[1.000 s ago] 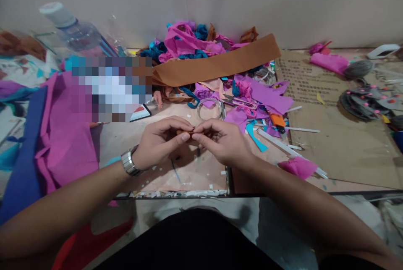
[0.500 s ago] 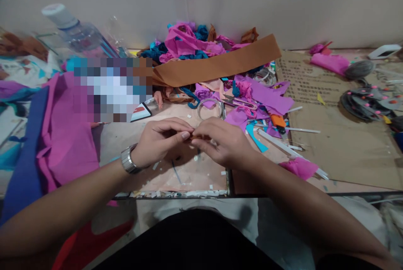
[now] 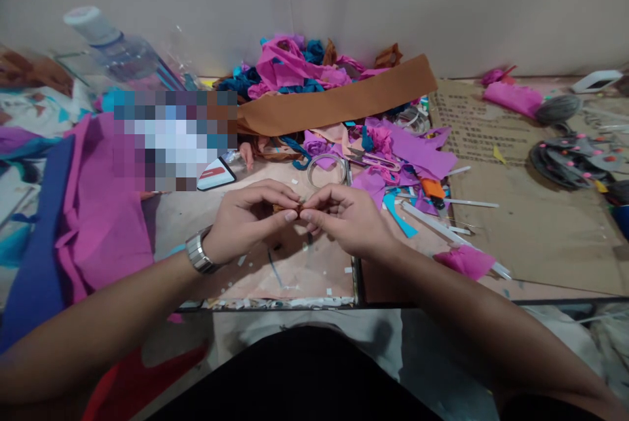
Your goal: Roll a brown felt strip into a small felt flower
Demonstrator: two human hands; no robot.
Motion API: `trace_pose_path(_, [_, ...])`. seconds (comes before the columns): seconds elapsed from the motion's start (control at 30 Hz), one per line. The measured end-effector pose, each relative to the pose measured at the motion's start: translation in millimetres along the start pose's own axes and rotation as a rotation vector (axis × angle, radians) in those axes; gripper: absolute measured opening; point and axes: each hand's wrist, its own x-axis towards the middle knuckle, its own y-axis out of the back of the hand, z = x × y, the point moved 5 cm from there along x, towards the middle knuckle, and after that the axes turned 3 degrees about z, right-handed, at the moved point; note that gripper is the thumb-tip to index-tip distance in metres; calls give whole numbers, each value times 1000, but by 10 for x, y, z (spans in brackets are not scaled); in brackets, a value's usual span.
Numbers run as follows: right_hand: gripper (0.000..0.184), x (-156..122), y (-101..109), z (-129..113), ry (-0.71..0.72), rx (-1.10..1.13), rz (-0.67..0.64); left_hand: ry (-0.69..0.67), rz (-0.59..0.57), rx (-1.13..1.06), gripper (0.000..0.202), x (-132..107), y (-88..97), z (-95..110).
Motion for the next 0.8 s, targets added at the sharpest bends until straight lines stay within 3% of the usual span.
trace_pose_path(0.07, [28,-12,32,-57,146,-164,17,68,7,-50,9,-1,2,-53])
trace_pose_path(0.2, [8,-111,50,-196,633,-614,-55,247,-35,-168,15,-29,-33,-206])
trace_pose_path(0.3, [18,-183,42,-194,809,-775,-174,319,-70,-217,18,-51,-61,-263])
trace_pose_path(0.4, [8,-141,62,-168,610,-633,-141,205,-47,-109,13,-42,-36,-186])
trace_pose_path(0.47, [24,-79,48,-79,286,-360,-110,60,-24,12,7,-35,-11,-80])
trace_pose_path(0.53, [37,-54,-54,49,-46,-7,-174,-74,-17,105,8,-39,0,25])
trace_pose_path(0.6, [47,-53,-167,119,-240,201,-252,-157,-27,153,12,-48,-5,95])
trace_pose_path(0.67, [49,-38,-206,136,-294,282,-261,-186,-39,170,12,-54,-13,126])
trace_pose_path(0.8, [38,-23,-123,117,-180,190,-155,-83,-39,135,8,-51,-19,74])
